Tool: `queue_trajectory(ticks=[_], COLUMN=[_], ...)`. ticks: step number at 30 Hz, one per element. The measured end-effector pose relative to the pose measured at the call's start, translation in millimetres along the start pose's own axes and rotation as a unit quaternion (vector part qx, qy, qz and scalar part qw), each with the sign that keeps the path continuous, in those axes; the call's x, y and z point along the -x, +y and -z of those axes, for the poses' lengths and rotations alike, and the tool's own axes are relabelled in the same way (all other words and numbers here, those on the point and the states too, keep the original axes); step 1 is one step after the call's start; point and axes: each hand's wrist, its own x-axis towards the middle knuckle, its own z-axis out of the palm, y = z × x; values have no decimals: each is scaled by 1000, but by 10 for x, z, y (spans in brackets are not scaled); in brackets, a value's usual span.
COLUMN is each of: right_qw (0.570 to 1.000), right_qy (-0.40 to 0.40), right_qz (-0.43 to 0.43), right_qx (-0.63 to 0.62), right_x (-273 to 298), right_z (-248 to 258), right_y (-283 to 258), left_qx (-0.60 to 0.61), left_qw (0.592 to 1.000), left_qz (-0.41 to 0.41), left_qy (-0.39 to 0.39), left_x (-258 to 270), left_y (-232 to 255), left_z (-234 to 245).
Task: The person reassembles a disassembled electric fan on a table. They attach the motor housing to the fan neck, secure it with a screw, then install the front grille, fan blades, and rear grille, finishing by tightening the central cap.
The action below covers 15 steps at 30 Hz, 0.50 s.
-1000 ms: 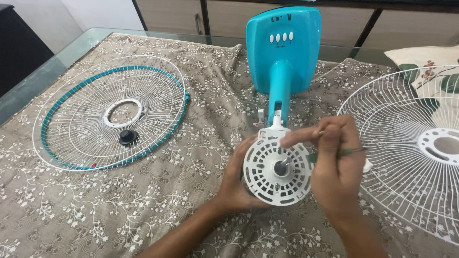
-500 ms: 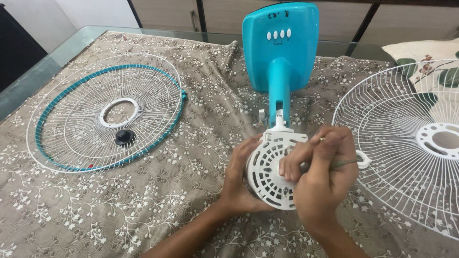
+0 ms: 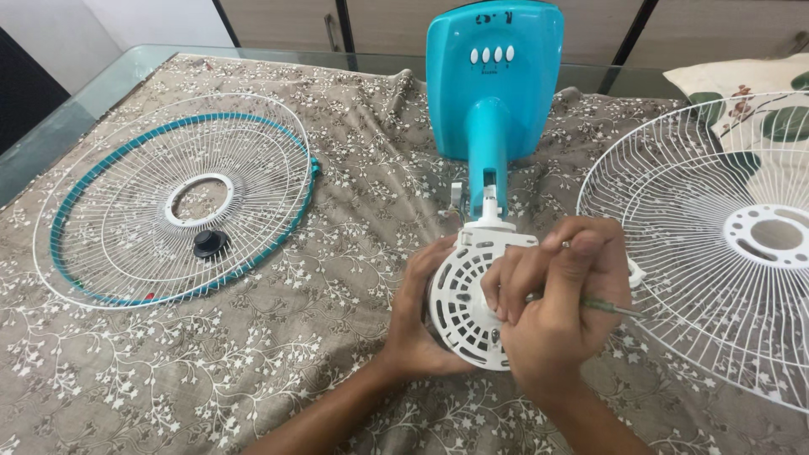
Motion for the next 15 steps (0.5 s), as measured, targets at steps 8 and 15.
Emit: queue_trajectory(ticks=[8,15], right_qw=[1000,995], right_qy=[9,-20], right_qz=[-15,-81], right_qx=[14,60], right_x=[-12,-144], right_z=[-54,-92], right_y=[-49,-158], left_qx=[55,34], left_qw=[998,999], left_qz=[23,6], left_qy=[-1,-3], left_x=[7,66], left_y=[61,54], left_z=[-22,-5])
